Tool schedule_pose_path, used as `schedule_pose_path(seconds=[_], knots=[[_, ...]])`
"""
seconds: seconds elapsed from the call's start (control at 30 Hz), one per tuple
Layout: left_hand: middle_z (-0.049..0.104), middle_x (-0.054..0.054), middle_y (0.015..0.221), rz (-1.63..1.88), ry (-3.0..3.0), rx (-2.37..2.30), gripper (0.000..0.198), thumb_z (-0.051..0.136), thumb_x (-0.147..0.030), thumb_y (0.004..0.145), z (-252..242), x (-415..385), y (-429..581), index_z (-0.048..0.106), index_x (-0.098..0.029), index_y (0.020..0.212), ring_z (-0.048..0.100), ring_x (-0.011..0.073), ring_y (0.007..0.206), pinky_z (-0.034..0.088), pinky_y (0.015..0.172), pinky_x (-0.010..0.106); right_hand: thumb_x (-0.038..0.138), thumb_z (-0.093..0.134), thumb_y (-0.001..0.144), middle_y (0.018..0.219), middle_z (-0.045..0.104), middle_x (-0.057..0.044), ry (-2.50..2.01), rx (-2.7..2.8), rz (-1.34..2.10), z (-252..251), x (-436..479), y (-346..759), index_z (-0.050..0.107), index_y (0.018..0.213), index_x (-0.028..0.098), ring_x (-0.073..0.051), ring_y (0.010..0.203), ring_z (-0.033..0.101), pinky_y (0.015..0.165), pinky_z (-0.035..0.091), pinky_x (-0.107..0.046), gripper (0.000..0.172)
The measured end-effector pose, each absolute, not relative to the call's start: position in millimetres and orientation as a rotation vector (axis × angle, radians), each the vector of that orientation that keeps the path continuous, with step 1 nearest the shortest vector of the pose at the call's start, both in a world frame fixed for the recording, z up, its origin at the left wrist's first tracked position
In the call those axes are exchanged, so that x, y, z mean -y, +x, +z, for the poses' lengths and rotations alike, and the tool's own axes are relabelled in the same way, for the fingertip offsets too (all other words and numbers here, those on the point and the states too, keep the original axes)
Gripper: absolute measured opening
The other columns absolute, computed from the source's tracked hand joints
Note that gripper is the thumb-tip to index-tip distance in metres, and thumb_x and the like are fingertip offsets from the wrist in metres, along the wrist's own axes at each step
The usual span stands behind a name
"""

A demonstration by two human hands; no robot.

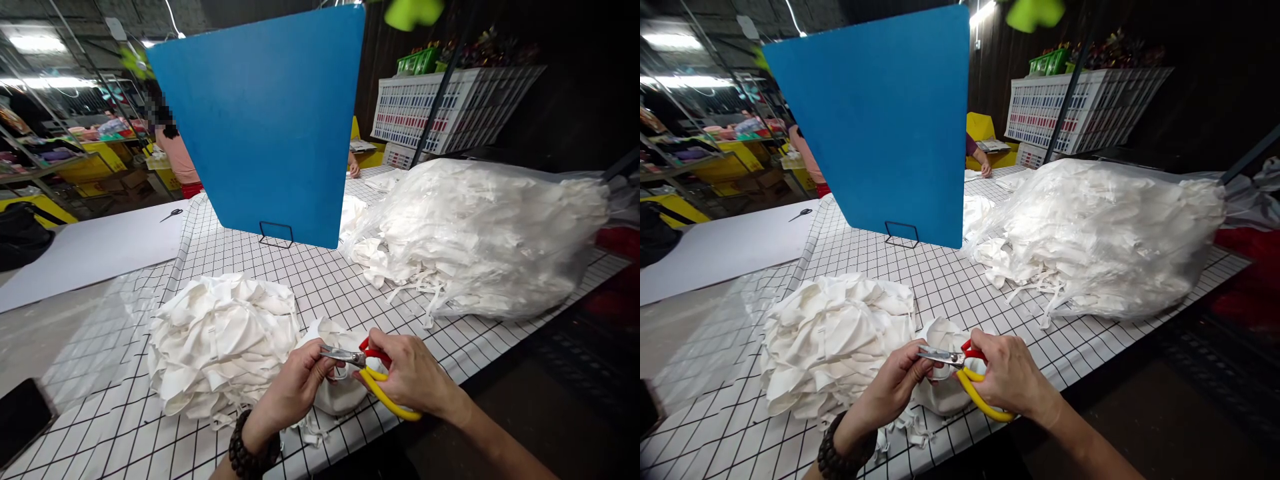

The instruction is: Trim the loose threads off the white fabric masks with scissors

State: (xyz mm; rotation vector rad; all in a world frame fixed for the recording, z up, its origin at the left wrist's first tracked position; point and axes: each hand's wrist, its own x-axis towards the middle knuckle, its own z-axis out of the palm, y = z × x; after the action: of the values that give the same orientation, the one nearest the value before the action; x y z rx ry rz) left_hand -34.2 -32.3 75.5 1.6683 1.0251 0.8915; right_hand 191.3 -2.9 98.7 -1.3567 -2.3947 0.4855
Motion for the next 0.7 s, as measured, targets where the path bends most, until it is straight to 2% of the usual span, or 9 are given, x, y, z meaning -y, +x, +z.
schedule_pose_path(seconds=[0.1,0.2,0.3,0.37,0.43,0.47,0.53,0.6,0.7], knots=[[0.058,0.003,0.083,0.907,1.59,-1.001,0.028,0.041,-0.034,0.1,75,31,-35,0.061,-0.016,0.091,0.058,0.0137,0.074,0.046,0.07,0.025,0.043,0.071,0.07,0.052,0.041,0.008,-1.341,2.33,0.619,92,1,194,0.041,0.07,0.023,-0.01,0.046,0.034,0.048,0.024,-0.024,0.036],[0.059,0.004,0.081,0.918,1.602,-1.058,0.03,0.039,-0.035,0.1,76,27,-35,0.061,-0.017,0.092,0.057,0.0144,0.072,0.047,0.07,0.027,0.04,0.076,0.068,0.056,0.041,0.008,-1.298,2.101,0.993,80,-8,202,0.041,0.072,0.023,-0.009,0.05,0.034,0.047,0.027,-0.022,0.039],[0.062,0.009,0.101,0.91,1.796,-1.26,0.027,0.042,-0.035,0.098,64,22,-30,0.062,-0.019,0.093,0.056,0.021,0.097,0.044,0.089,0.035,0.045,0.074,0.072,0.064,0.046,0.007,-1.271,1.637,1.398,60,-25,213,0.044,0.078,0.023,-0.01,0.053,0.041,0.047,0.035,-0.021,0.037],[0.053,0.012,0.128,0.837,1.929,-1.451,0.025,0.058,-0.041,0.088,45,20,-22,0.063,-0.02,0.1,0.046,0.0298,0.12,0.035,0.102,0.047,0.054,0.065,0.078,0.058,0.043,0.008,-1.319,1.316,1.559,43,-36,219,0.043,0.074,0.023,-0.009,0.046,0.039,0.043,0.037,-0.022,0.039],[0.043,0.015,0.14,0.722,1.978,-1.607,0.05,0.076,-0.043,0.071,20,17,-13,0.06,-0.021,0.113,0.038,0.0372,0.127,0.029,0.106,0.055,0.061,0.056,0.081,0.05,0.036,0.009,-1.401,1.132,1.661,25,-42,225,0.04,0.069,0.023,-0.008,0.037,0.03,0.036,0.032,-0.021,0.043],[0.046,0.015,0.137,0.677,1.975,-1.65,0.056,0.078,-0.039,0.067,8,16,-9,0.058,-0.02,0.116,0.04,0.0374,0.125,0.031,0.104,0.055,0.062,0.053,0.082,0.048,0.034,0.01,-1.445,1.124,1.686,16,-43,229,0.039,0.067,0.024,-0.007,0.035,0.027,0.034,0.029,-0.021,0.044],[0.058,0.012,0.118,0.641,1.957,-1.673,0.044,0.071,-0.023,0.071,-9,11,-3,0.059,-0.019,0.113,0.052,0.0315,0.111,0.041,0.096,0.048,0.061,0.053,0.081,0.045,0.036,0.009,-1.602,1.284,1.576,2,-44,235,0.042,0.066,0.024,-0.008,0.033,0.028,0.033,0.027,-0.022,0.042],[0.064,0.007,0.099,0.641,1.946,-1.648,0.028,0.059,-0.009,0.073,-11,6,-5,0.062,-0.019,0.1,0.059,0.0235,0.094,0.048,0.085,0.037,0.055,0.06,0.077,0.046,0.042,0.008,-1.789,1.486,1.27,-7,-47,242,0.043,0.067,0.024,-0.011,0.035,0.037,0.036,0.03,-0.024,0.037],[0.065,0.004,0.092,0.745,1.922,-1.645,0.023,0.055,-0.008,0.072,23,4,-31,0.062,-0.02,0.09,0.061,0.0189,0.084,0.051,0.076,0.03,0.041,0.069,0.072,0.056,0.055,0.002,-1.95,1.574,0.834,-10,-63,247,0.046,0.07,0.024,-0.017,0.051,0.052,0.047,0.034,-0.025,0.029]])
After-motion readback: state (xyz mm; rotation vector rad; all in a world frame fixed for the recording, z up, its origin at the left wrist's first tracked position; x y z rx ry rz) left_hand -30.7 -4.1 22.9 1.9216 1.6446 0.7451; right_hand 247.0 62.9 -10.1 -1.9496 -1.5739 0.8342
